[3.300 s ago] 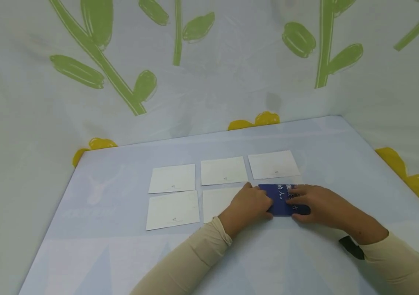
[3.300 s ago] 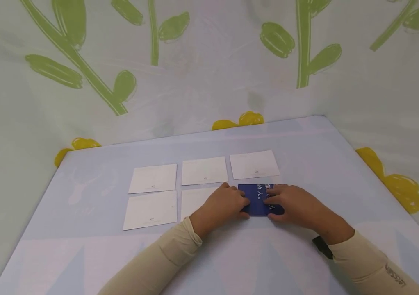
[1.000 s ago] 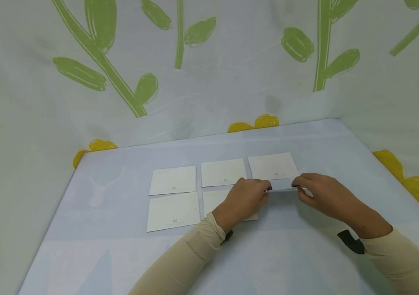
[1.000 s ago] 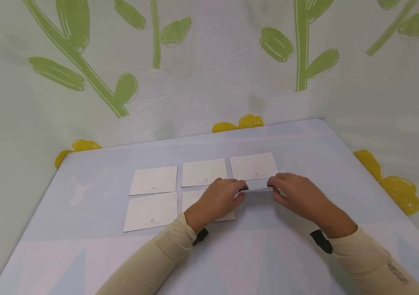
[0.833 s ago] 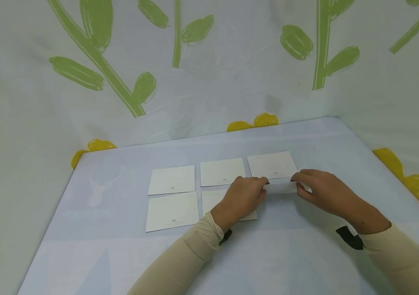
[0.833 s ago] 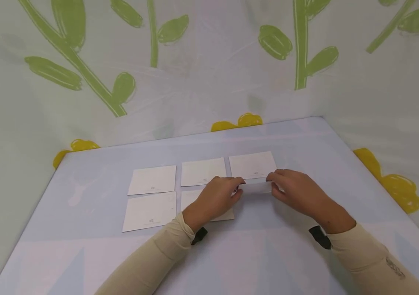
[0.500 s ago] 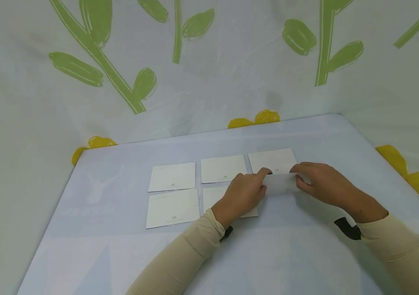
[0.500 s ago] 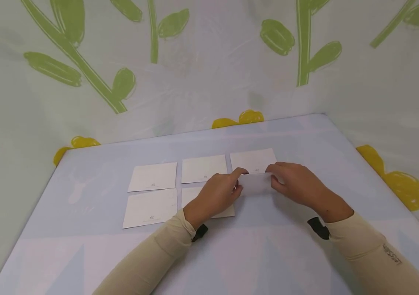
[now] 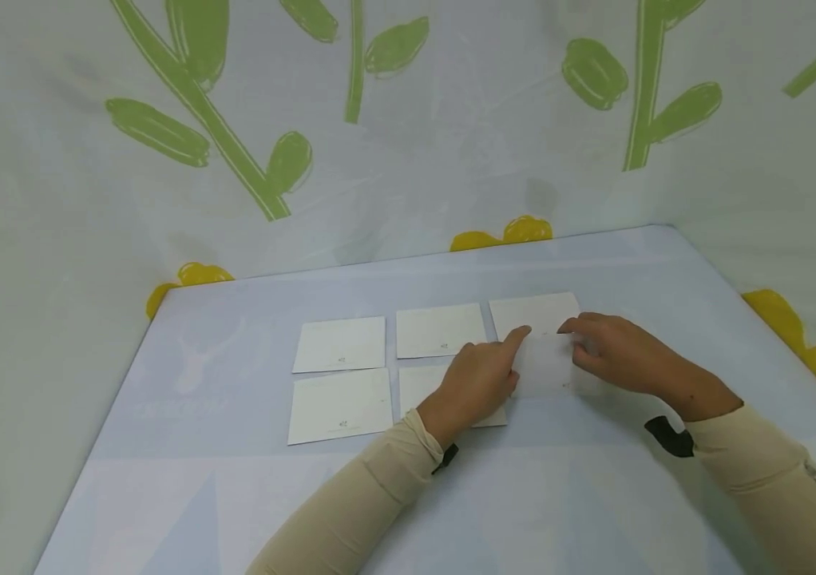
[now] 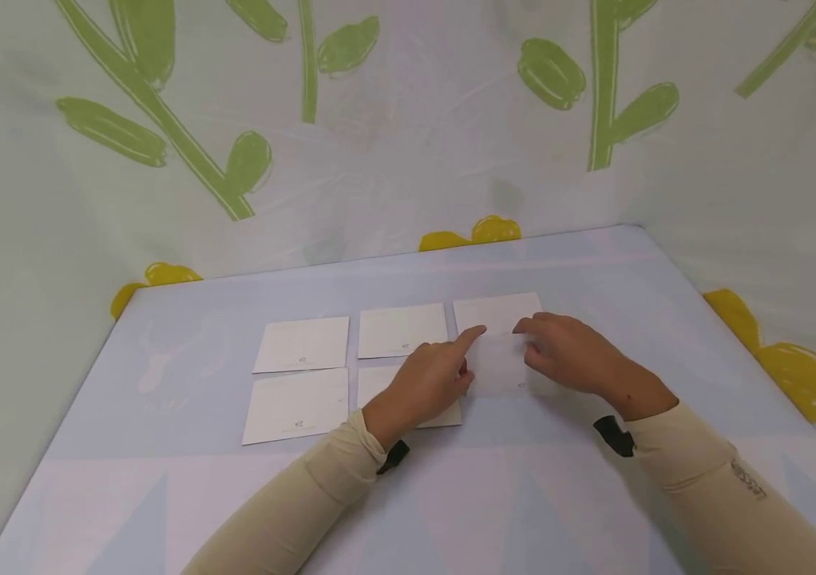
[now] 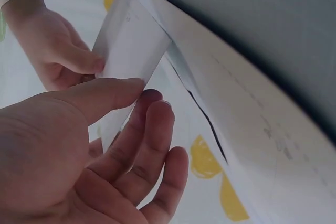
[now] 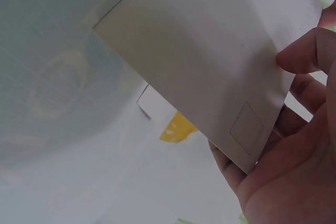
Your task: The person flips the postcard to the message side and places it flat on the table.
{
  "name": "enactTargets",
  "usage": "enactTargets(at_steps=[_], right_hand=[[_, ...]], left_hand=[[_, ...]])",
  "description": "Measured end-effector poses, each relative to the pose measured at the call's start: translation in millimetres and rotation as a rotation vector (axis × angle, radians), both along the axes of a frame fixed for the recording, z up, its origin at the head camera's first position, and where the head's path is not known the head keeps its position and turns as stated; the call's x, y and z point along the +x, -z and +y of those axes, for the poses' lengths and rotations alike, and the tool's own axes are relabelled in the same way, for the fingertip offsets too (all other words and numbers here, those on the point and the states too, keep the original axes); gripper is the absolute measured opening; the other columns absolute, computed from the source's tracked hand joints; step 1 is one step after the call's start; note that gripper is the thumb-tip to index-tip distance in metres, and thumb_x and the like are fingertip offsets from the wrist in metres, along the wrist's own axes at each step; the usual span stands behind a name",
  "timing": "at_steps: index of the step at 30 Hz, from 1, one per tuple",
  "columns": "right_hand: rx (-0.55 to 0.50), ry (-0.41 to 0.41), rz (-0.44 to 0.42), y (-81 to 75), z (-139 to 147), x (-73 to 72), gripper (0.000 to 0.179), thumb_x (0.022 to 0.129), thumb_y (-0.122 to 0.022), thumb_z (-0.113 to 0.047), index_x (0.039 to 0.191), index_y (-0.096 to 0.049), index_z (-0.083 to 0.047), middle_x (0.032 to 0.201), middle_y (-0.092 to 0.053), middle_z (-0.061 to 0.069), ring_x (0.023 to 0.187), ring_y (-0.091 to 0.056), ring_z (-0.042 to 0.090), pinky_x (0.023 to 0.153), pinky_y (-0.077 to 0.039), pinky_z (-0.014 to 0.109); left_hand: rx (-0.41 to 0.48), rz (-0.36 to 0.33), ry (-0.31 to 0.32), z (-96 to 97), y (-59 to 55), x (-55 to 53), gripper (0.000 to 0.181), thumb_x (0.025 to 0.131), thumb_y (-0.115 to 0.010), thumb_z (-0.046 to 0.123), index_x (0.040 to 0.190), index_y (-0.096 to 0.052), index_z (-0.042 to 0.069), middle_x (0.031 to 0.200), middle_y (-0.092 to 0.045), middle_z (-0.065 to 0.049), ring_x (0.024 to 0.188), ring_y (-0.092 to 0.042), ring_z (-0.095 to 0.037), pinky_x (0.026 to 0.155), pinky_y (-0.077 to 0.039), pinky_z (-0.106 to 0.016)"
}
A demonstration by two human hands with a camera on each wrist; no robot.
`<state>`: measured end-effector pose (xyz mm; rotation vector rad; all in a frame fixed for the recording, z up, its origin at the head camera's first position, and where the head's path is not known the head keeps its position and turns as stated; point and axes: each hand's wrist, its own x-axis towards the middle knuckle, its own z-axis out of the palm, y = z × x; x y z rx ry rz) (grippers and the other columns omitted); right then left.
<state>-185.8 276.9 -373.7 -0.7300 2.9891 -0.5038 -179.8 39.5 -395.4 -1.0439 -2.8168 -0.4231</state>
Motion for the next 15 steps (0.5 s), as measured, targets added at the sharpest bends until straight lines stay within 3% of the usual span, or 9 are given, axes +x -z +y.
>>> enactTargets(at_steps=[6, 11, 15], right_hand=[[-0.047, -0.013, -0.088, 2.8, 2.3, -8.2, 0.033, 0.089, -0.059, -0.001, 0.120, -0.067, 0.000, 0.123, -0.069, 0.016, 0.115, -0.063, 0.035, 0.097, -0.050, 0.055], [-0.020, 0.027, -0.186, 11.4, 2.2, -13.7, 0.040, 0.084, -0.059, -0.003, 0.124, -0.063, -0.008, 0.123, -0.066, 0.013, 0.108, -0.061, 0.029, 0.094, -0.050, 0.051], [0.042, 0.047, -0.215, 12.9, -1.7, -13.0, 0.045, 0.081, -0.062, -0.006, 0.125, -0.058, -0.012, 0.115, -0.063, 0.011, 0.094, -0.057, 0.022, 0.084, -0.052, 0.042]], left_hand=[[-0.009, -0.042, 0.004, 2.4, -0.5, 1.0, 0.069, 0.091, -0.074, 0.016, 0.150, -0.040, 0.012, 0.076, -0.069, 0.004, 0.058, -0.052, -0.004, 0.058, -0.045, -0.018], [-0.113, -0.049, 0.027, 3.6, 2.1, 4.0, 0.064, 0.090, -0.076, 0.020, 0.146, -0.048, 0.017, 0.103, -0.075, -0.001, 0.081, -0.068, -0.009, 0.071, -0.055, -0.023], [-0.239, -0.036, 0.046, 6.0, 5.8, 4.5, 0.055, 0.091, -0.075, 0.029, 0.141, -0.055, 0.024, 0.109, -0.072, -0.001, 0.091, -0.070, -0.014, 0.080, -0.056, -0.027]])
